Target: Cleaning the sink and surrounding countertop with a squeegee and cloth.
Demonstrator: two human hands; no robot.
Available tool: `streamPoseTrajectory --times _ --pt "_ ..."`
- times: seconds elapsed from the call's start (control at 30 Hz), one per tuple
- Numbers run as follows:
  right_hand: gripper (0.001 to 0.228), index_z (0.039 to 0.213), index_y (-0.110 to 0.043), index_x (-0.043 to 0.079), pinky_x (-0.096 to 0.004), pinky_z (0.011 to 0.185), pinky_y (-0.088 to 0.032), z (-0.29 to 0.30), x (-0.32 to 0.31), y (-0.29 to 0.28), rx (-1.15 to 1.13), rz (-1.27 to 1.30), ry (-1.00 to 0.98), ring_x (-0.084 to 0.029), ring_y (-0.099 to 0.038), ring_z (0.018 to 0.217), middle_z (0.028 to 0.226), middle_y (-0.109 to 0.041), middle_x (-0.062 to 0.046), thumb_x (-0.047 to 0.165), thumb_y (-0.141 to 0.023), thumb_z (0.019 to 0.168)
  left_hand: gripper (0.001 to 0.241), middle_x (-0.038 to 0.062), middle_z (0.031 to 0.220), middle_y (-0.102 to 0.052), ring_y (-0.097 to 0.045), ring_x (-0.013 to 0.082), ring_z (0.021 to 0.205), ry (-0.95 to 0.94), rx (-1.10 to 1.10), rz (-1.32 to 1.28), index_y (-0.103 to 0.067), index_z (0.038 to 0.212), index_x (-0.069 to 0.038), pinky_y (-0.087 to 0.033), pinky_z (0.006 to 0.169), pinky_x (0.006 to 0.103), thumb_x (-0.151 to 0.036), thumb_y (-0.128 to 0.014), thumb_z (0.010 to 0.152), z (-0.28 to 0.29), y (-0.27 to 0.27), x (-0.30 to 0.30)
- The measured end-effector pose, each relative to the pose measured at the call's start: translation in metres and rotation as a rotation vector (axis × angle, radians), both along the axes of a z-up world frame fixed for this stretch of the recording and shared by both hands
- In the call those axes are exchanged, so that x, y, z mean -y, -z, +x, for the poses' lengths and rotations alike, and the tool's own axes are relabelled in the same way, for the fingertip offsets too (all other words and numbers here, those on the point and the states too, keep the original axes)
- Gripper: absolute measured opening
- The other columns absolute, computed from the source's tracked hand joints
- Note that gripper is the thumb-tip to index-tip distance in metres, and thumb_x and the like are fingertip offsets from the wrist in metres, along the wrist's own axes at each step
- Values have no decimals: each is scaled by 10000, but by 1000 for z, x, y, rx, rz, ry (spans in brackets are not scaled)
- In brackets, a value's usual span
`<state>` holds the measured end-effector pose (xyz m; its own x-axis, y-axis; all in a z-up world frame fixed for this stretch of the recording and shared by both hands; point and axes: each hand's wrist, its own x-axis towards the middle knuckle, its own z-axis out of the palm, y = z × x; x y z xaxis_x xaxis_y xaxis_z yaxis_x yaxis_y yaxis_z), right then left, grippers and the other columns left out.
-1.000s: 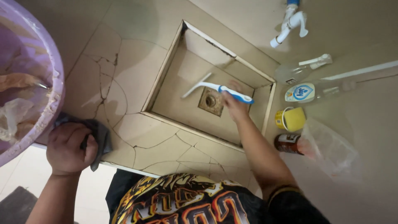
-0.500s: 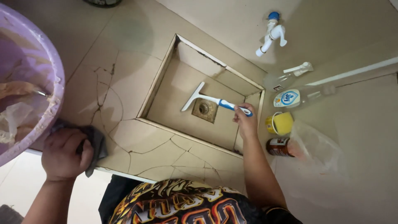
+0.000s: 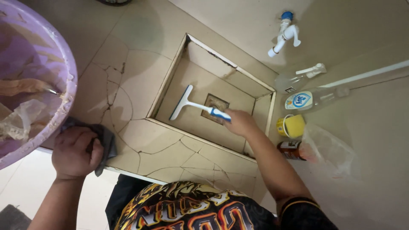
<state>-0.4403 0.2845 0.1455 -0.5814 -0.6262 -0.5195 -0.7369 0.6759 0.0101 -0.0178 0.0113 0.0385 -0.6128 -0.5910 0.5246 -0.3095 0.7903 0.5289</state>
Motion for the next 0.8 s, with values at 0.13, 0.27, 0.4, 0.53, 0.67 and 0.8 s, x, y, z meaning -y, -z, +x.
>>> streamPoseTrajectory --times 0.13,0.27,0.4,0.53,0.67,0.8 --pt "512 1333 -653 248 -491 823 -557 -31 11 -1 -107 -193 -178 -370 -698 948 1069 -736 -147 272 -726 826 114 67 1029 -690 -657 287 944 11 13 32 -663 928 -107 -514 903 412 -184 -679 845 1 1 0" --pt "506 1369 -647 314 -465 762 -568 -42 55 -33 -149 -450 -327 -341 -708 863 1019 -739 -127 344 -719 869 122 81 1055 -687 -657 296 977 1 -11 -15 -670 948 -102 -518 919 420 -177 -688 853 0 1 -1" --pt "370 1315 -687 395 -453 680 -556 -66 91 -27 -263 -504 -433 -320 -706 837 1003 -760 -79 444 -714 950 114 88 1023 -688 -652 317 1007 8 -5 -20 -674 918 -97 -515 905 433 -161 -695 826 -1 -2 -1" --pt "373 1332 -691 396 -449 693 -552 -75 122 -16 -287 -494 -474 -329 -696 820 948 -743 -87 458 -690 964 113 84 1019 -689 -657 316 1005 -1 16 3 -674 915 -95 -518 906 428 -160 -694 824 -2 -9 -1" --pt "368 1295 -696 448 -454 694 -543 -83 127 -15 -227 -287 -328 -342 -681 755 868 -721 -116 491 -704 929 119 89 1025 -690 -658 315 988 5 20 34 -683 913 -97 -518 892 422 -157 -687 811 -2 -10 -1" --pt "398 1328 -687 384 -450 711 -550 -110 92 -3 -72 -386 -381 -350 -683 771 933 -740 -120 435 -694 934 122 85 1066 -694 -659 305 978 -15 10 -10 -681 946 -101 -523 927 411 -161 -684 841 -1 -6 -2"
